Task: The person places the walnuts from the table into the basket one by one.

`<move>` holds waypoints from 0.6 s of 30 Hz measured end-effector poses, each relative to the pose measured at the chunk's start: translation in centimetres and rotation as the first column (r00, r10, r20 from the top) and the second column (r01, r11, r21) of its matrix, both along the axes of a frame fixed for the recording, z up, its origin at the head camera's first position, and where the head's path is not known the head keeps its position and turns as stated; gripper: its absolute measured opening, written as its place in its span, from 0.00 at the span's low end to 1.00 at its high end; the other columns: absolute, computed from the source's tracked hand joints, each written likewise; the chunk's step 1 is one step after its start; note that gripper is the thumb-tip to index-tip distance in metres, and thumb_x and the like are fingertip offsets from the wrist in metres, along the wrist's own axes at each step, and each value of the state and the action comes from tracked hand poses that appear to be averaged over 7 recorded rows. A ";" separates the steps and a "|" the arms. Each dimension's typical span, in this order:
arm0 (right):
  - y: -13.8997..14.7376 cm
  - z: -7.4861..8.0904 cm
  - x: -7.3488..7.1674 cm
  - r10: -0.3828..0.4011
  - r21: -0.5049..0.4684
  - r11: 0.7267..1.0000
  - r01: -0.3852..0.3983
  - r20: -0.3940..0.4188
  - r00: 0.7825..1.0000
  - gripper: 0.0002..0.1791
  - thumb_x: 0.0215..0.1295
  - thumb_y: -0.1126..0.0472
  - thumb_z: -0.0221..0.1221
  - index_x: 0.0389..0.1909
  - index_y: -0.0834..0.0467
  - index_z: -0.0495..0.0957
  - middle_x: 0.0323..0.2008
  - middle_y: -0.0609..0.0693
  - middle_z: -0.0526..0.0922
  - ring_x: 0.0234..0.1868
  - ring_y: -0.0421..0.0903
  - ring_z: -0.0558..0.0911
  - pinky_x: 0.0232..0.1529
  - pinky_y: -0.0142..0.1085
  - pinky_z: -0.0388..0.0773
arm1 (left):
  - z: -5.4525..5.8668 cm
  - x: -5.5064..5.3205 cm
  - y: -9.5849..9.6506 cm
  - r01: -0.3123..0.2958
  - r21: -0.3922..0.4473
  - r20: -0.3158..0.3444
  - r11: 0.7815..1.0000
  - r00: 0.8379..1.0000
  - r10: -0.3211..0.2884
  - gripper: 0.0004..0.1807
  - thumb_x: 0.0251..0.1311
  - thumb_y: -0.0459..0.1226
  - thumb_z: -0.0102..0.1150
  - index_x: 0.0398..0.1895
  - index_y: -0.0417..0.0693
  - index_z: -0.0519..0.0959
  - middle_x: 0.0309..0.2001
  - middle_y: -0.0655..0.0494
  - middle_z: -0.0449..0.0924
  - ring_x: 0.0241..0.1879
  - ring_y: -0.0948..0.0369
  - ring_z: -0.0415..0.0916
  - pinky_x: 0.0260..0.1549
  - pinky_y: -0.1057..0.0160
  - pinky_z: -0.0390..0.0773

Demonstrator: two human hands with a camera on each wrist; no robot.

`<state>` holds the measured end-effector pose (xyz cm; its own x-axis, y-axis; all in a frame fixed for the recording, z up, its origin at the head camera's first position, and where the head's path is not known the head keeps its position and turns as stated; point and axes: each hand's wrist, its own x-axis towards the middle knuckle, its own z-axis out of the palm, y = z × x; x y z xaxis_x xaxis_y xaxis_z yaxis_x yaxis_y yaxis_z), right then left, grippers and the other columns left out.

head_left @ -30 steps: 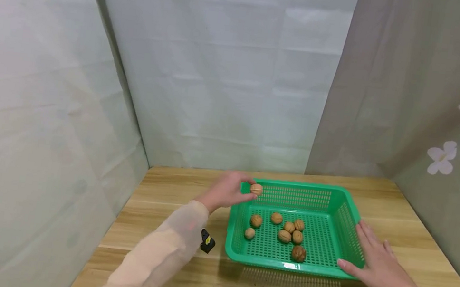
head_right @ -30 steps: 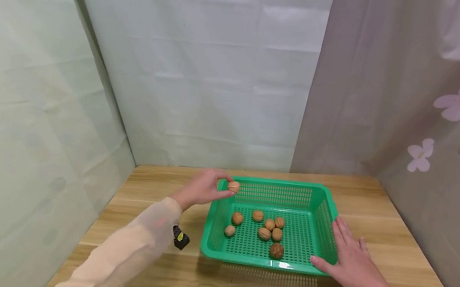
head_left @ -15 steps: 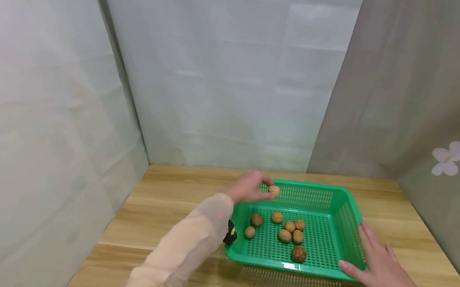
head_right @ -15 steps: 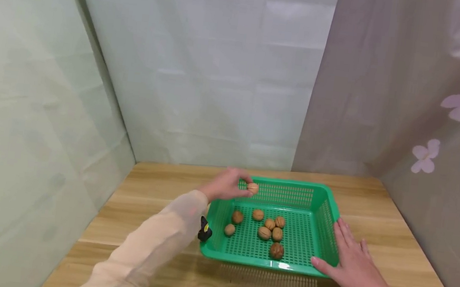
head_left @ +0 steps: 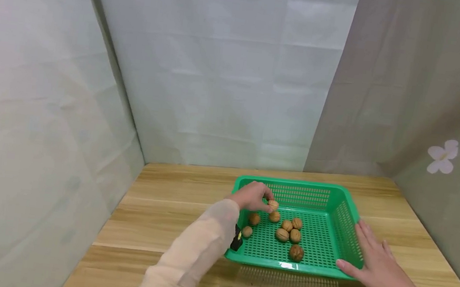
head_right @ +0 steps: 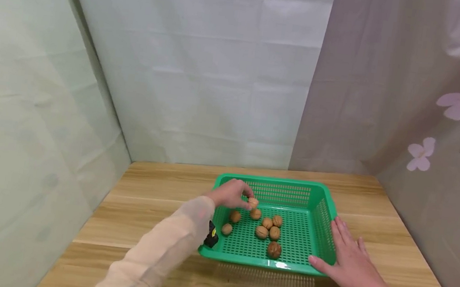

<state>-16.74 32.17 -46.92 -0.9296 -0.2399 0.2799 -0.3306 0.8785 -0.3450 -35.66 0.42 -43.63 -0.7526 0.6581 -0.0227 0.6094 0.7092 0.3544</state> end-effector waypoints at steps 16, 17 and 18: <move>-0.1 -0.1 -0.2 0.016 -0.004 1.000 -0.016 0.004 1.000 0.56 0.55 0.40 0.60 0.71 0.61 0.37 0.71 0.53 0.33 0.68 0.60 0.43 0.59 0.58 0.22 | -0.4 1.4 -0.3 0.009 -0.033 0.033 0.999 0.999 -0.008 0.16 0.52 0.48 0.64 0.43 0.55 0.82 0.45 0.67 0.77 0.47 0.64 0.72 0.40 0.67 0.74; -0.1 -0.1 -0.2 0.017 -0.006 1.000 -0.017 0.004 1.000 0.56 0.55 0.40 0.60 0.71 0.61 0.37 0.71 0.53 0.33 0.68 0.60 0.43 0.59 0.58 0.22 | 0.0 1.5 -0.4 0.020 -0.021 0.022 1.000 1.000 -0.020 0.17 0.53 0.48 0.63 0.45 0.54 0.81 0.46 0.66 0.77 0.48 0.64 0.72 0.41 0.68 0.73; -0.1 -0.2 -0.2 0.017 -0.006 1.000 -0.017 0.003 1.000 0.56 0.55 0.40 0.60 0.71 0.61 0.37 0.71 0.53 0.34 0.69 0.59 0.43 0.59 0.59 0.22 | 0.6 1.7 -0.6 0.032 -0.011 0.012 0.999 0.999 -0.032 0.18 0.54 0.49 0.62 0.46 0.54 0.81 0.46 0.65 0.77 0.48 0.63 0.73 0.42 0.68 0.73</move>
<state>-16.98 32.11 -47.07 -0.9262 -0.2542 0.2783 -0.3445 0.8705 -0.3515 -33.97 -0.22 -42.98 -0.7309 0.6814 -0.0386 0.6278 0.6934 0.3536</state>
